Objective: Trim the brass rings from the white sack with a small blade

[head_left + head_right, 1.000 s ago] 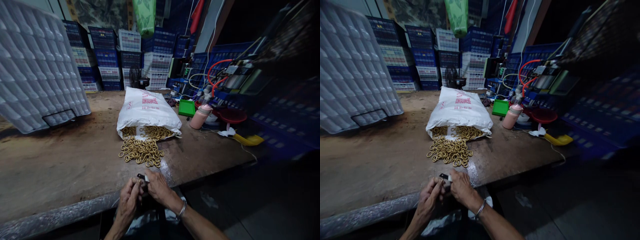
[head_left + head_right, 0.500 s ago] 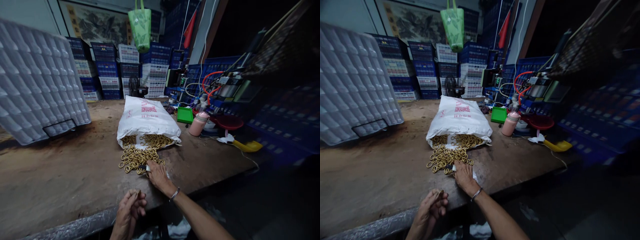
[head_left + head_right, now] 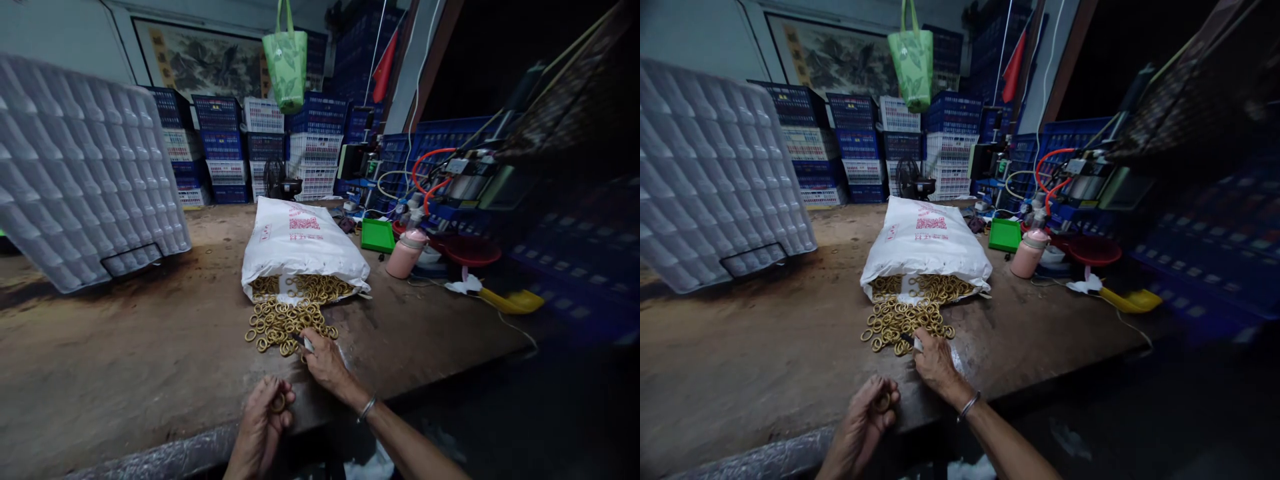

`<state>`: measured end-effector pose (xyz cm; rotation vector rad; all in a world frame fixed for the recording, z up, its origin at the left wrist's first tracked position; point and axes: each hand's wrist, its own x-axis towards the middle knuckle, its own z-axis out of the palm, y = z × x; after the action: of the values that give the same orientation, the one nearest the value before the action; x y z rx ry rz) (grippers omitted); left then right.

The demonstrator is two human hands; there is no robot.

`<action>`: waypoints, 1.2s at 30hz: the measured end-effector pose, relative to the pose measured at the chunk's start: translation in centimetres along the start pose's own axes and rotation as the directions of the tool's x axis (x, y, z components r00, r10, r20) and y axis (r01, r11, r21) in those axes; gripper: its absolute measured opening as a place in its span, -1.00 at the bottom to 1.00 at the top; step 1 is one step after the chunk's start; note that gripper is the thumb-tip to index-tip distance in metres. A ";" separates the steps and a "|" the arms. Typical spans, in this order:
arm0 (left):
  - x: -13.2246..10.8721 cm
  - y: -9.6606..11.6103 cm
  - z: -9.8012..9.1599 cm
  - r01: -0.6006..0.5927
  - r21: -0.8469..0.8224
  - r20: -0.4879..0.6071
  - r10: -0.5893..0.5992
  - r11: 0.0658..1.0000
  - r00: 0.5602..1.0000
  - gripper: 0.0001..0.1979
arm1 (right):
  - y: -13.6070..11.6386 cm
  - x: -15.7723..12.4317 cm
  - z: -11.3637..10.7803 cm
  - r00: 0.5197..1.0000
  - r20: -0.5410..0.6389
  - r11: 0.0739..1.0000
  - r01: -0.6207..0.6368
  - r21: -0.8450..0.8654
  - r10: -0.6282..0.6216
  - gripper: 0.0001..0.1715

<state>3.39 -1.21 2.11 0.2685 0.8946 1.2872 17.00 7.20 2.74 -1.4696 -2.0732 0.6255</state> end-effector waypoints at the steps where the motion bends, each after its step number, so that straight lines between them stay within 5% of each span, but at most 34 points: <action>1: 0.1 0.1 0.2 -0.038 0.043 -0.006 0.038 0.998 0.999 -0.74 | -0.4 -0.2 0.0 1.000 0.008 0.996 -0.003 0.089 0.002 -0.85; 5: 1.0 -0.1 0.3 -0.156 0.236 -0.040 0.170 0.959 0.985 -0.56 | -1.9 -1.4 -0.1 0.997 0.075 0.945 -0.015 0.326 -0.010 -0.83; 15: 0.6 0.6 1.2 -0.241 0.565 0.007 0.287 0.789 0.958 -0.63 | -2.4 -2.3 0.4 0.977 0.209 0.863 -0.133 0.487 0.033 -0.78; 23: 1.5 -0.6 -0.6 -0.083 0.505 0.022 0.083 0.859 0.996 -0.64 | -3.0 -2.3 0.5 0.970 0.224 0.886 -0.189 0.424 0.099 -0.88; 31: 0.9 -0.6 -0.7 -0.101 0.346 0.055 0.087 0.933 0.995 -0.70 | -3.8 -2.3 0.0 0.938 0.326 0.784 -0.292 0.548 0.122 -0.89; 36: 0.4 -0.5 -0.6 -0.095 0.244 0.100 0.072 0.965 0.992 -0.73 | -3.7 -2.2 0.2 0.955 0.278 0.803 -0.248 0.543 0.107 -0.82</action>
<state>3.32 -1.22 1.26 0.5626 0.9755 1.2298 14.89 3.93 4.60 -1.2725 -1.6789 1.4234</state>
